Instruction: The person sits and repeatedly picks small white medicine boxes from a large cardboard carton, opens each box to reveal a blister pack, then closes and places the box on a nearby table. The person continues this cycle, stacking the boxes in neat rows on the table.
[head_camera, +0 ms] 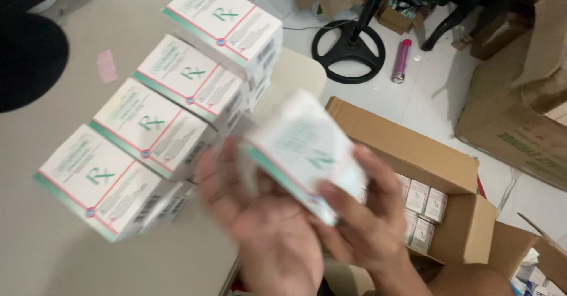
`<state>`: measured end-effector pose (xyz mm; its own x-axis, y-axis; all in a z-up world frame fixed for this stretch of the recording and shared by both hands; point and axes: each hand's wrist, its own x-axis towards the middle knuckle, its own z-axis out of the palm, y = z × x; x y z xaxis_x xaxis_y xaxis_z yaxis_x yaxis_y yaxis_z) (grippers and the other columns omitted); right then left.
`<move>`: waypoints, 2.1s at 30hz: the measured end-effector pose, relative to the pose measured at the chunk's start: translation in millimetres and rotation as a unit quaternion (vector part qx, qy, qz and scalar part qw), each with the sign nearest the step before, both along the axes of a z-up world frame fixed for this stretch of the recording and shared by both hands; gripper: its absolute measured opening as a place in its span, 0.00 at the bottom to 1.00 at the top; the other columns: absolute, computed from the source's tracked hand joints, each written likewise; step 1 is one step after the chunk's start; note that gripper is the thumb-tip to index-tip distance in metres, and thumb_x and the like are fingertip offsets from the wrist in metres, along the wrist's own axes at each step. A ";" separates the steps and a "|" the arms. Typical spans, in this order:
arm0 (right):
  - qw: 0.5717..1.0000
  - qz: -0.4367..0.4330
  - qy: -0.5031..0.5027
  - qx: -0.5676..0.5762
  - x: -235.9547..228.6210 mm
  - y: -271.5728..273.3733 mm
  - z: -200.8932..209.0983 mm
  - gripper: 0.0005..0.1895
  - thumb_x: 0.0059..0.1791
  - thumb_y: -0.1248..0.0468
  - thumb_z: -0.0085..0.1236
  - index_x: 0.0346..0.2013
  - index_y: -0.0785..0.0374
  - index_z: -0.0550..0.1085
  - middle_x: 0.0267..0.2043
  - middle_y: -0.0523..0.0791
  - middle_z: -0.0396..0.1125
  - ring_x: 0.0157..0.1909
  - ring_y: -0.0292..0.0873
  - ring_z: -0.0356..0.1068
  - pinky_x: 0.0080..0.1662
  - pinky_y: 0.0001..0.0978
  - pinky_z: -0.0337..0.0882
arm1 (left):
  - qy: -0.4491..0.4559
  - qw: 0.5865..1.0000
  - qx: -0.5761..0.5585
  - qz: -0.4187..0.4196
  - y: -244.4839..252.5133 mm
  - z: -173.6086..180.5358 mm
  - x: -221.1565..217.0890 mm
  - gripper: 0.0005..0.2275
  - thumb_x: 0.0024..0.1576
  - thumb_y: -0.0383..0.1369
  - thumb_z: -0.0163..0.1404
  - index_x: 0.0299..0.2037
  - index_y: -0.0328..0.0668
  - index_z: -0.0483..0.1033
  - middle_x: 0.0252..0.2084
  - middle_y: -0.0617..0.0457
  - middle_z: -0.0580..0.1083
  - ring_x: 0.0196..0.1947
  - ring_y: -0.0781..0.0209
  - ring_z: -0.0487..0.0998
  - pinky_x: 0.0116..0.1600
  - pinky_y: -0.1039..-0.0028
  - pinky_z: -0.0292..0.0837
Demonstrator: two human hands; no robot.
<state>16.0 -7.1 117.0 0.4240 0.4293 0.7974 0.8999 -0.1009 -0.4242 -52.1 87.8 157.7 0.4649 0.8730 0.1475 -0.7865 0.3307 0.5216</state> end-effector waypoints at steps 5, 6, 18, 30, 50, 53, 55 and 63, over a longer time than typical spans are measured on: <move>0.995 0.091 -0.034 -0.024 3.6 82.7 56.3 0.23 0.47 0.59 0.70 0.56 0.54 0.78 0.68 0.57 0.58 0.69 0.60 0.66 0.67 0.48 0.71 | -0.114 0.978 -0.159 0.074 22.9 36.6 -30.8 0.27 0.66 0.38 0.52 0.73 0.54 0.53 0.73 0.49 0.59 0.72 0.46 0.63 0.70 0.51 0.57; 0.994 0.092 -0.054 -0.016 8.2 97.8 63.9 0.22 0.46 0.58 0.71 0.54 0.55 0.78 0.66 0.56 0.59 0.68 0.60 0.66 0.66 0.51 0.70 | -0.099 0.980 -0.151 0.085 25.4 33.9 -32.8 0.27 0.66 0.38 0.52 0.72 0.53 0.53 0.73 0.48 0.59 0.72 0.46 0.62 0.71 0.52 0.56; 0.998 -0.068 0.000 -0.017 52.4 51.9 32.2 0.29 0.45 0.61 0.67 0.60 0.58 0.71 0.68 0.54 0.52 0.70 0.61 0.54 0.71 0.54 0.59 | 0.209 0.946 0.237 0.073 -53.2 -69.3 45.6 0.31 0.71 0.52 0.32 0.78 0.42 0.40 0.81 0.43 0.44 0.81 0.44 0.46 0.82 0.55 0.46; 0.768 -0.169 0.469 -0.401 111.0 -134.7 -254.9 0.31 0.45 0.57 0.65 0.61 0.59 0.68 0.53 0.60 0.69 0.53 0.61 0.71 0.55 0.49 0.72 | 0.356 0.716 -0.496 -0.339 -125.3 -296.4 110.2 0.34 0.60 0.63 0.30 0.72 0.55 0.57 0.74 0.49 0.53 0.68 0.46 0.60 0.70 0.47 0.52; 0.425 -0.423 0.777 -0.190 83.3 -222.3 -430.5 0.51 0.42 0.60 0.69 0.70 0.70 0.48 0.64 0.63 0.58 0.62 0.62 0.63 0.59 0.53 0.70 | 0.477 0.709 -0.319 -0.411 -130.2 -398.5 95.4 0.26 0.57 0.39 0.53 0.66 0.44 0.65 0.66 0.46 0.63 0.58 0.51 0.75 0.62 0.65 0.72; 0.438 -0.449 0.710 -0.321 85.1 -218.5 -429.0 0.49 0.40 0.61 0.75 0.67 0.68 0.54 0.62 0.64 0.55 0.61 0.65 0.61 0.61 0.51 0.67 | 0.482 0.701 -0.338 -0.402 -129.1 -397.9 99.7 0.25 0.57 0.38 0.53 0.66 0.44 0.65 0.65 0.47 0.64 0.55 0.51 0.75 0.59 0.65 0.73; 0.421 -0.471 0.717 -0.295 80.0 -223.0 -428.7 0.42 0.40 0.62 0.75 0.64 0.66 0.64 0.60 0.61 0.60 0.60 0.59 0.65 0.60 0.46 0.70 | 0.482 0.705 -0.325 -0.407 -128.9 -399.9 95.3 0.25 0.59 0.38 0.54 0.66 0.42 0.66 0.62 0.45 0.64 0.55 0.51 0.74 0.59 0.64 0.72; 0.393 -0.350 0.830 0.183 88.1 -234.2 -405.2 0.20 0.49 0.74 0.60 0.55 0.68 0.67 0.52 0.53 0.70 0.48 0.49 0.72 0.47 0.44 0.70 | 0.509 0.704 -0.215 -0.446 -136.1 -382.6 92.6 0.26 0.53 0.30 0.57 0.64 0.44 0.65 0.65 0.45 0.66 0.60 0.55 0.74 0.61 0.65 0.70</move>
